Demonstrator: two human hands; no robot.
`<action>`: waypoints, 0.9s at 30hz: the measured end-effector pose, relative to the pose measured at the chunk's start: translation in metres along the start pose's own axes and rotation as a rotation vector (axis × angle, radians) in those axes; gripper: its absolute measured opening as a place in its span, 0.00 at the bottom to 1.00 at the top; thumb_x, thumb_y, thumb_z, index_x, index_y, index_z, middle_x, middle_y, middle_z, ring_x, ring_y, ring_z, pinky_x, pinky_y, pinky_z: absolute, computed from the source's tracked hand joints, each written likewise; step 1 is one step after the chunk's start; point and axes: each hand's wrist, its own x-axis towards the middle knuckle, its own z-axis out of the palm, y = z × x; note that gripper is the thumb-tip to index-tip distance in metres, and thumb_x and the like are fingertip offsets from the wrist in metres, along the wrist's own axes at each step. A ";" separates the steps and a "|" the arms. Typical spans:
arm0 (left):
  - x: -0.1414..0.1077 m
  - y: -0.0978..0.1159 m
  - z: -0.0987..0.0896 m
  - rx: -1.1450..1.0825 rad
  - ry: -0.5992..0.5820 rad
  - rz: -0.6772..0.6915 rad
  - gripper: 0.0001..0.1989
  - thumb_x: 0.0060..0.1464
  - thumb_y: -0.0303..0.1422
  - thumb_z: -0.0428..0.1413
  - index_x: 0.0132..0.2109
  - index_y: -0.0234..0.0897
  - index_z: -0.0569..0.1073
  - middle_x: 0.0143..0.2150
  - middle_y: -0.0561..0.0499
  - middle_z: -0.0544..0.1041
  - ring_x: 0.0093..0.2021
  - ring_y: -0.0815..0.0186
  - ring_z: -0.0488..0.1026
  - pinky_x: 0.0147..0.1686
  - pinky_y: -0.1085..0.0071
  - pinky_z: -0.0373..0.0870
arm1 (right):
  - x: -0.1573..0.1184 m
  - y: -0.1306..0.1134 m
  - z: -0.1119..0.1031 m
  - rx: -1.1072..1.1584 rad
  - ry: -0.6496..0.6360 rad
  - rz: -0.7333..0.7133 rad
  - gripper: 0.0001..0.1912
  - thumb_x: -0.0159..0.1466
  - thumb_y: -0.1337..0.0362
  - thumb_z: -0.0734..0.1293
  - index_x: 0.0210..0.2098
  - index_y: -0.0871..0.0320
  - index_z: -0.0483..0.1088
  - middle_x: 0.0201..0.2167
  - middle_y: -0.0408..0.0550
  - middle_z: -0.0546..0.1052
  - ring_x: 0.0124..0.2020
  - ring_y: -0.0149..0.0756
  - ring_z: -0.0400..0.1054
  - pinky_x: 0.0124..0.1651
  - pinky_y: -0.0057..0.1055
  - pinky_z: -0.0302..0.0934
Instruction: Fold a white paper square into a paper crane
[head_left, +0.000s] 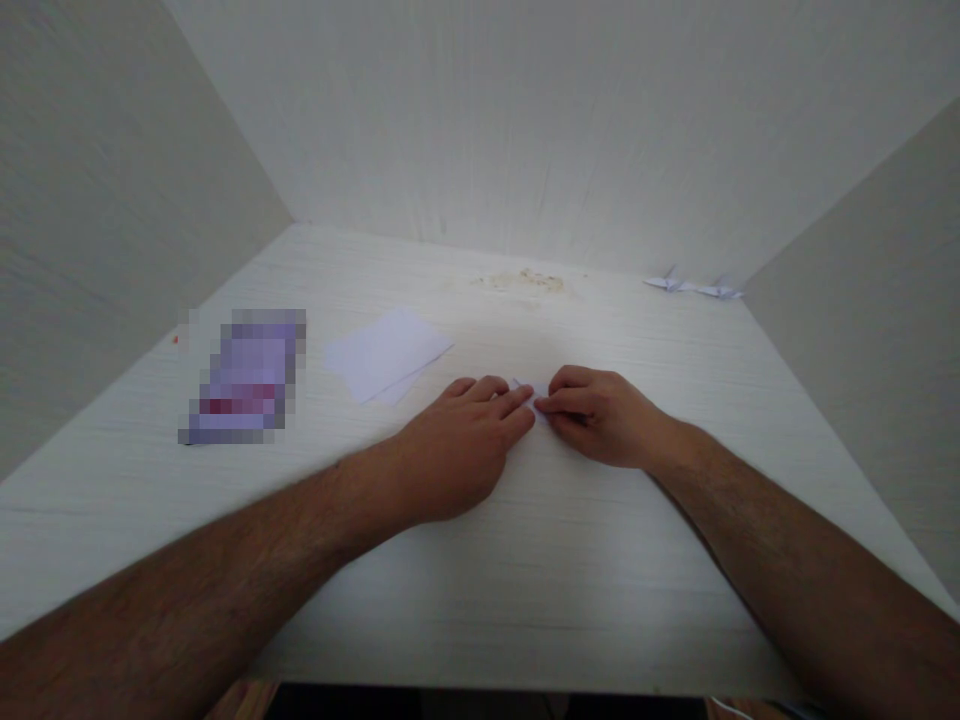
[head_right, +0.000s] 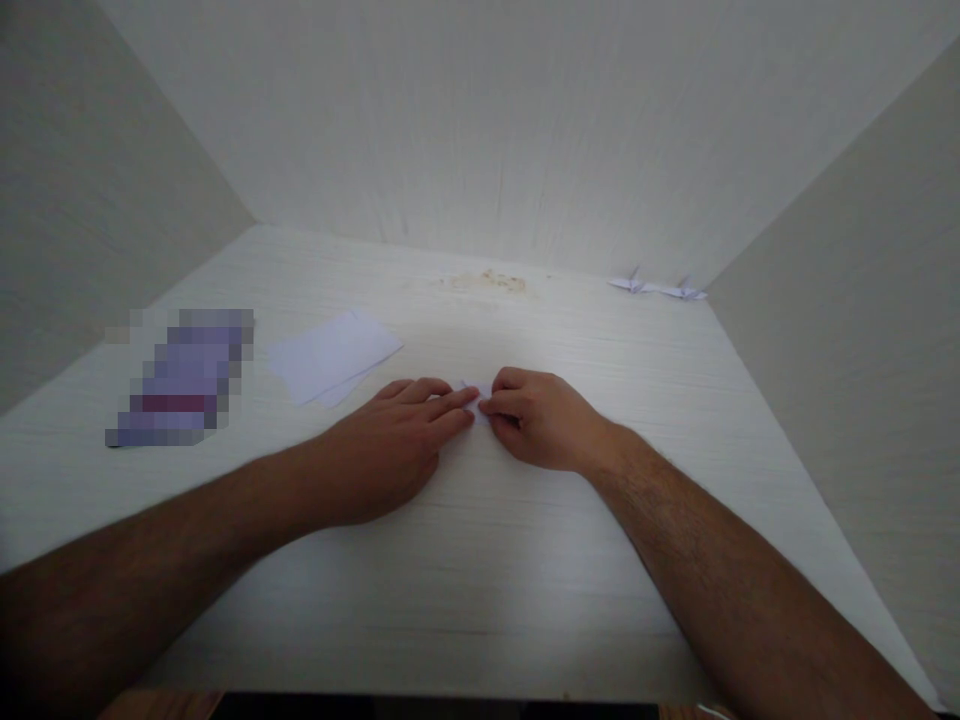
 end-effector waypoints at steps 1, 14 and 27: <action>0.000 0.000 0.000 0.001 -0.003 -0.006 0.22 0.63 0.25 0.44 0.62 0.34 0.68 0.70 0.45 0.66 0.64 0.54 0.63 0.62 0.56 0.59 | 0.000 0.000 0.000 -0.002 -0.005 0.002 0.11 0.66 0.70 0.64 0.41 0.59 0.79 0.35 0.49 0.76 0.31 0.30 0.69 0.34 0.28 0.62; 0.000 0.004 0.000 0.002 -0.003 -0.025 0.22 0.63 0.25 0.44 0.61 0.34 0.69 0.70 0.43 0.65 0.66 0.53 0.61 0.62 0.56 0.61 | 0.002 -0.001 -0.001 0.001 -0.014 0.001 0.11 0.66 0.70 0.63 0.39 0.59 0.79 0.35 0.50 0.76 0.31 0.30 0.68 0.34 0.28 0.62; 0.002 0.007 -0.003 -0.037 -0.001 -0.065 0.23 0.62 0.24 0.44 0.61 0.32 0.69 0.68 0.41 0.67 0.62 0.51 0.64 0.62 0.54 0.64 | 0.002 -0.001 -0.003 0.022 -0.020 0.006 0.11 0.65 0.71 0.64 0.39 0.60 0.79 0.35 0.51 0.76 0.30 0.30 0.68 0.32 0.28 0.61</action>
